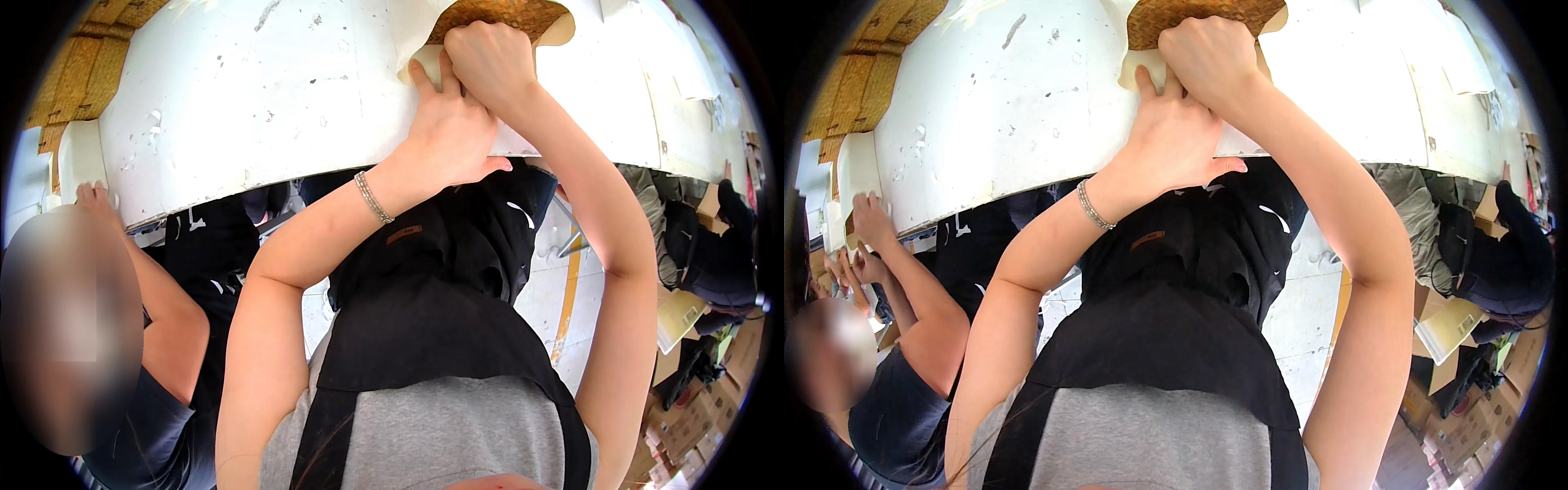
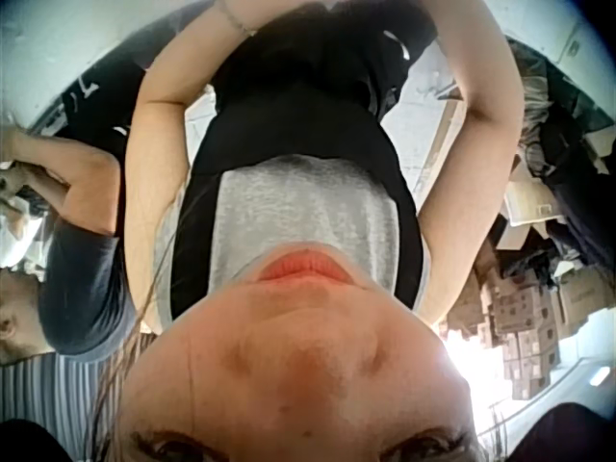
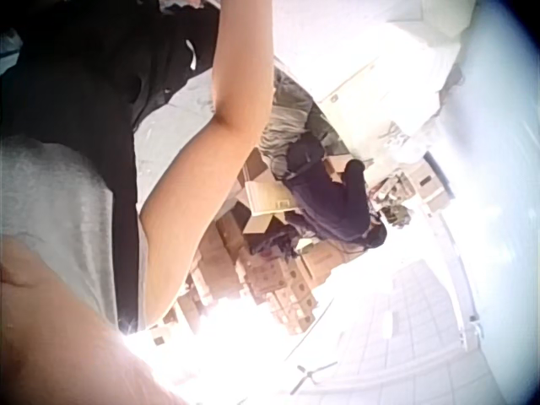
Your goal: The person wraps woven baskets in white paper on a table. They fold the paper around each basket, smooth the edges, and secure the package with clear tape. The process is repeated for multiple baskets, with the person handling each item individually.
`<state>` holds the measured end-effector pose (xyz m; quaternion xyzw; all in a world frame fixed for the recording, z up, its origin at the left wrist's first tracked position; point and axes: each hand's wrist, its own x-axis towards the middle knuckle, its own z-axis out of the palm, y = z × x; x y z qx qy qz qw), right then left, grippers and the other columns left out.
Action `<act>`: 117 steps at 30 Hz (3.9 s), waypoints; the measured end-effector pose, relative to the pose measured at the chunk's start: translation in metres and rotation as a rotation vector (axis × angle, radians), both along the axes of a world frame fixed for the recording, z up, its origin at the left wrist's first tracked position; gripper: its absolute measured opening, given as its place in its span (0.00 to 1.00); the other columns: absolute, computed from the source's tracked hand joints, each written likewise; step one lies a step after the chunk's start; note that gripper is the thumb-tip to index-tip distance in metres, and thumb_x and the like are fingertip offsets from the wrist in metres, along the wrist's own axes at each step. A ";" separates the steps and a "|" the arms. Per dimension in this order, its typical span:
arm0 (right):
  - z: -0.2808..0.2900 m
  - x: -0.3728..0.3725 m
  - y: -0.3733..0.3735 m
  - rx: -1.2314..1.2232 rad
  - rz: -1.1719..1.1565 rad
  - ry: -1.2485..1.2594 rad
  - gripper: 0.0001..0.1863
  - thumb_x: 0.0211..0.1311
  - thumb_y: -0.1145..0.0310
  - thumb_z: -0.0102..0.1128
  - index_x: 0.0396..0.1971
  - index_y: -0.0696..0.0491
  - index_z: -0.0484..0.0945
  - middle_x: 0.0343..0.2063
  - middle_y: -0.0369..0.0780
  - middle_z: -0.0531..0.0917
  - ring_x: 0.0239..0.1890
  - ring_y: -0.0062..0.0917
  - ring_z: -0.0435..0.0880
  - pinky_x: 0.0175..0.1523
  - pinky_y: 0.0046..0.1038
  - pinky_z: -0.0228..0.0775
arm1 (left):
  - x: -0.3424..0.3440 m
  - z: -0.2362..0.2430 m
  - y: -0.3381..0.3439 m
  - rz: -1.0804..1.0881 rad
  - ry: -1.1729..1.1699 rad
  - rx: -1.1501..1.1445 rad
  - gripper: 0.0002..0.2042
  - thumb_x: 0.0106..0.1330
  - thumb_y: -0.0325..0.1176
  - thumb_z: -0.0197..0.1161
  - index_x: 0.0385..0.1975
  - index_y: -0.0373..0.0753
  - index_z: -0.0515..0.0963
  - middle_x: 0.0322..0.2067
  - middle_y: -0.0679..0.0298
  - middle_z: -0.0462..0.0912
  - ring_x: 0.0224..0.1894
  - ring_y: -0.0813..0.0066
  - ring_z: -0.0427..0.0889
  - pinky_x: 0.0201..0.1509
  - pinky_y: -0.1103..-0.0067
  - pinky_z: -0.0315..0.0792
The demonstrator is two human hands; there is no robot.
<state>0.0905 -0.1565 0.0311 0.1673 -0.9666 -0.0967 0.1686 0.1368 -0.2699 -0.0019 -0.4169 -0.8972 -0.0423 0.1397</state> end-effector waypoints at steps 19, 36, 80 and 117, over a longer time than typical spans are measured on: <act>-0.008 -0.008 0.006 -0.013 -0.044 -0.051 0.07 0.46 0.69 0.64 0.17 0.56 0.82 0.17 0.45 0.83 0.22 0.37 0.86 0.24 0.34 0.78 | 0.000 0.005 0.000 -0.018 -0.011 -0.035 0.35 0.46 0.64 0.70 0.43 0.37 0.84 0.36 0.53 0.84 0.49 0.44 0.77 0.51 0.34 0.63; 0.059 0.069 0.067 -0.685 0.290 -0.231 0.08 0.60 0.68 0.62 0.26 0.56 0.81 0.20 0.38 0.83 0.21 0.31 0.82 0.28 0.28 0.75 | -0.030 0.047 -0.086 -0.502 -0.103 0.662 0.08 0.58 0.34 0.69 0.31 0.37 0.84 0.34 0.57 0.88 0.36 0.68 0.88 0.43 0.76 0.80; 0.019 -0.057 0.125 -0.385 0.801 0.428 0.20 0.53 0.72 0.63 0.49 0.48 0.84 0.50 0.37 0.85 0.56 0.35 0.82 0.66 0.41 0.70 | -0.154 0.062 -0.035 -0.661 0.459 0.413 0.13 0.57 0.23 0.62 0.41 0.38 0.85 0.47 0.56 0.86 0.52 0.58 0.84 0.55 0.70 0.79; 0.035 -0.052 0.123 -0.601 1.045 0.063 0.17 0.64 0.65 0.56 0.47 0.58 0.83 0.45 0.52 0.85 0.52 0.51 0.83 0.62 0.55 0.66 | -0.136 0.068 -0.025 -0.550 0.368 0.427 0.13 0.54 0.29 0.66 0.40 0.39 0.84 0.38 0.57 0.88 0.39 0.65 0.88 0.41 0.76 0.82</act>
